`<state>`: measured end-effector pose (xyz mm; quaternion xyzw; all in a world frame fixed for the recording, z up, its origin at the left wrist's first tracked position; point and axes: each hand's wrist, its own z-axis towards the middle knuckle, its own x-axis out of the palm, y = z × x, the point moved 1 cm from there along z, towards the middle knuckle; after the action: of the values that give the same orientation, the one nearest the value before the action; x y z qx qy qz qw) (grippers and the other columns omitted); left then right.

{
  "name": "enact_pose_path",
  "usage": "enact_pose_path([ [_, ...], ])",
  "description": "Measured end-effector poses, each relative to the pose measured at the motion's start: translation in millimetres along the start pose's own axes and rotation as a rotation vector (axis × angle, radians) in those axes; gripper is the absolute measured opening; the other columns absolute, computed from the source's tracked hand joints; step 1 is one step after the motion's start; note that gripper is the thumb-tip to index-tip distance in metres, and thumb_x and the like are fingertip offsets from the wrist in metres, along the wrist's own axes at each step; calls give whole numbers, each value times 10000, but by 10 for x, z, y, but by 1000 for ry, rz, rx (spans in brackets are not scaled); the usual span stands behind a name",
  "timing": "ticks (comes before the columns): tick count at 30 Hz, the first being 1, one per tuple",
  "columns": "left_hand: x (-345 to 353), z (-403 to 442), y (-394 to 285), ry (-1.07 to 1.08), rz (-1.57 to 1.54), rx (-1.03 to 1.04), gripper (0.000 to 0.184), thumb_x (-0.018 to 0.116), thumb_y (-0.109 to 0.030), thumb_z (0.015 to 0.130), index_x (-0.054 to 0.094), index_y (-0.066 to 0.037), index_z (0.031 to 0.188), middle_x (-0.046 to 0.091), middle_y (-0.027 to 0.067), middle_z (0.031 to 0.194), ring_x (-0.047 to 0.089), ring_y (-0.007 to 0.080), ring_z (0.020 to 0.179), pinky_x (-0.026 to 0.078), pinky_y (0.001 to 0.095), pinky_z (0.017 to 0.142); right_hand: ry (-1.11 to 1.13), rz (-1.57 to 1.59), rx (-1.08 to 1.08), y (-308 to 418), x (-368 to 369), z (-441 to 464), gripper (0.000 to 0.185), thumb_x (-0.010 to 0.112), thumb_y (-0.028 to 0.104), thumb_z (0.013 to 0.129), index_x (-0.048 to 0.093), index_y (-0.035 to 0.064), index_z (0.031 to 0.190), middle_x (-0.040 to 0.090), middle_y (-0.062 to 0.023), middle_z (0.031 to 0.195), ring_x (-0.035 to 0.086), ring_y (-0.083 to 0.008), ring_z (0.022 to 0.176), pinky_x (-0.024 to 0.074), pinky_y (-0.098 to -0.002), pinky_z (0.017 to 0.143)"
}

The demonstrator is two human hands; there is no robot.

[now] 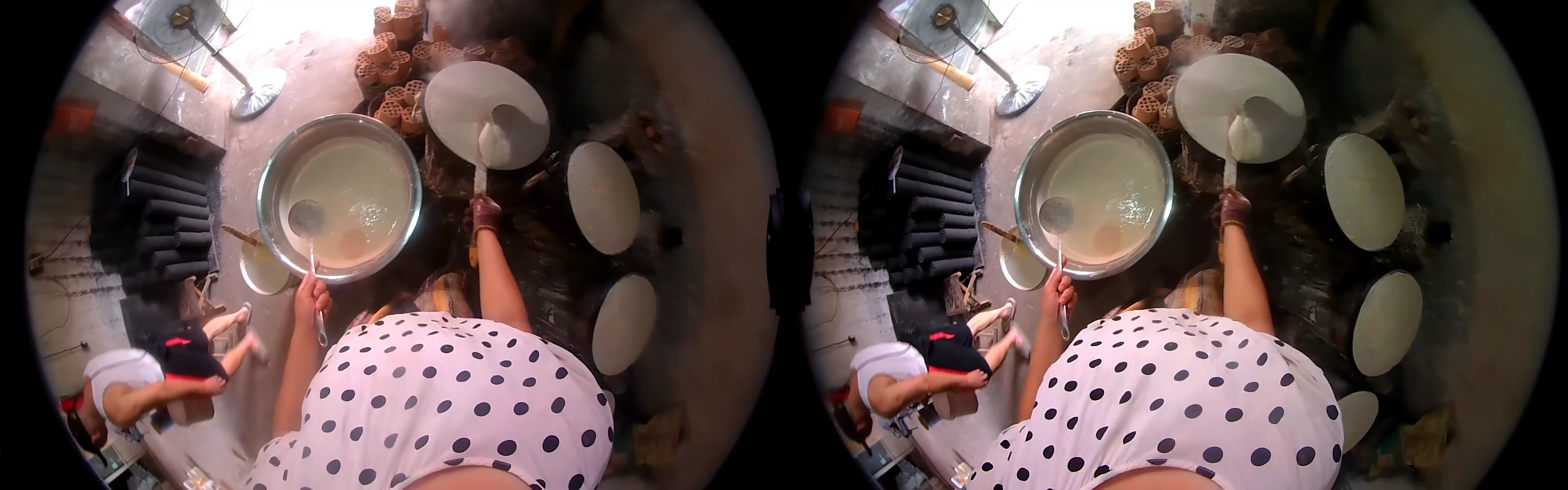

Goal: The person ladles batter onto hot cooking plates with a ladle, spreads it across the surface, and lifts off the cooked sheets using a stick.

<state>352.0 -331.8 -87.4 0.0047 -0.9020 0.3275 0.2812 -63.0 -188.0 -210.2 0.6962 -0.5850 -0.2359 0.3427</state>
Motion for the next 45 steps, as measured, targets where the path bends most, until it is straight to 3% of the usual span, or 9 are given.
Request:
enact_pose_path([
  [4, 22, 178, 58, 66, -31, 11, 369, 383, -216, 999, 384, -100, 1350, 374, -48, 611, 348, 42, 386, 335, 207, 340, -118, -96, 3, 288, -238, 24, 264, 605, 344, 858, 558, 119, 728, 530, -45, 536, 484, -196, 371, 380, -349, 345],
  [8, 109, 231, 100, 34, -22, -26, 367, 349, -219, 1011, 392, -110, 1359, 370, -63, 616, 356, 13, 384, 349, 203, 330, 212, 4, -29, 189, 230, -111, 153, 610, 226, 832, 628, 75, 841, 599, -78, 593, 584, -210, 450, 453, -366, 400],
  [17, 574, 304, 202, 65, -48, -53, 366, 363, -217, 1008, 384, -116, 1360, 377, -65, 610, 354, 23, 390, 324, 195, 341, -67, -248, 28, 654, -916, 195, 208, 605, 226, 851, 599, 76, 707, 559, -58, 547, 497, -188, 379, 388, -334, 332],
  [20, 809, 358, 338, 81, -72, -76, 364, 349, -220, 1016, 379, -117, 1364, 375, -70, 611, 361, 17, 393, 340, 200, 348, 0, -261, -192, 764, -764, 369, 208, 595, 251, 854, 621, 90, 725, 569, -46, 563, 520, -190, 399, 414, -340, 355],
  [22, 977, 355, 424, 75, -75, -89, 364, 353, -216, 1015, 380, -114, 1363, 377, -69, 612, 361, 17, 396, 341, 199, 353, 260, -150, -76, 763, -548, -3, 176, 605, 238, 842, 652, 84, 771, 584, -45, 579, 559, -192, 434, 438, -337, 372],
  [25, 1236, 350, 486, 118, -69, -131, 361, 353, -215, 1014, 388, -114, 1359, 381, -70, 614, 363, 17, 401, 342, 194, 365, 331, -516, -101, 517, -823, 200, 133, 578, 178, 841, 669, 83, 822, 602, -65, 601, 580, -199, 453, 450, -348, 375],
  [32, 1622, 436, 650, 120, -50, -89, 363, 343, -216, 1018, 375, -122, 1367, 382, -69, 619, 366, 18, 407, 341, 191, 369, 116, -385, -50, 1435, -1519, 734, 217, 559, 246, 861, 599, 63, 750, 581, -78, 587, 542, -205, 410, 431, -354, 384],
  [37, 1864, 404, 738, 100, -60, -100, 365, 343, -221, 1020, 374, -117, 1368, 371, -68, 616, 361, 17, 406, 338, 192, 370, 423, -477, -122, 1016, -1297, 561, 194, 562, 227, 859, 636, 68, 775, 604, -86, 620, 551, -212, 446, 455, -351, 419],
  [45, 1971, 378, 757, 185, -71, -65, 365, 338, -210, 1021, 374, -106, 1369, 380, -65, 629, 381, 19, 416, 354, 192, 382, 54, -547, -94, 1802, -1441, 1078, 289, 529, 330, 910, 663, 76, 876, 613, -65, 630, 537, -183, 446, 415, -340, 406],
])
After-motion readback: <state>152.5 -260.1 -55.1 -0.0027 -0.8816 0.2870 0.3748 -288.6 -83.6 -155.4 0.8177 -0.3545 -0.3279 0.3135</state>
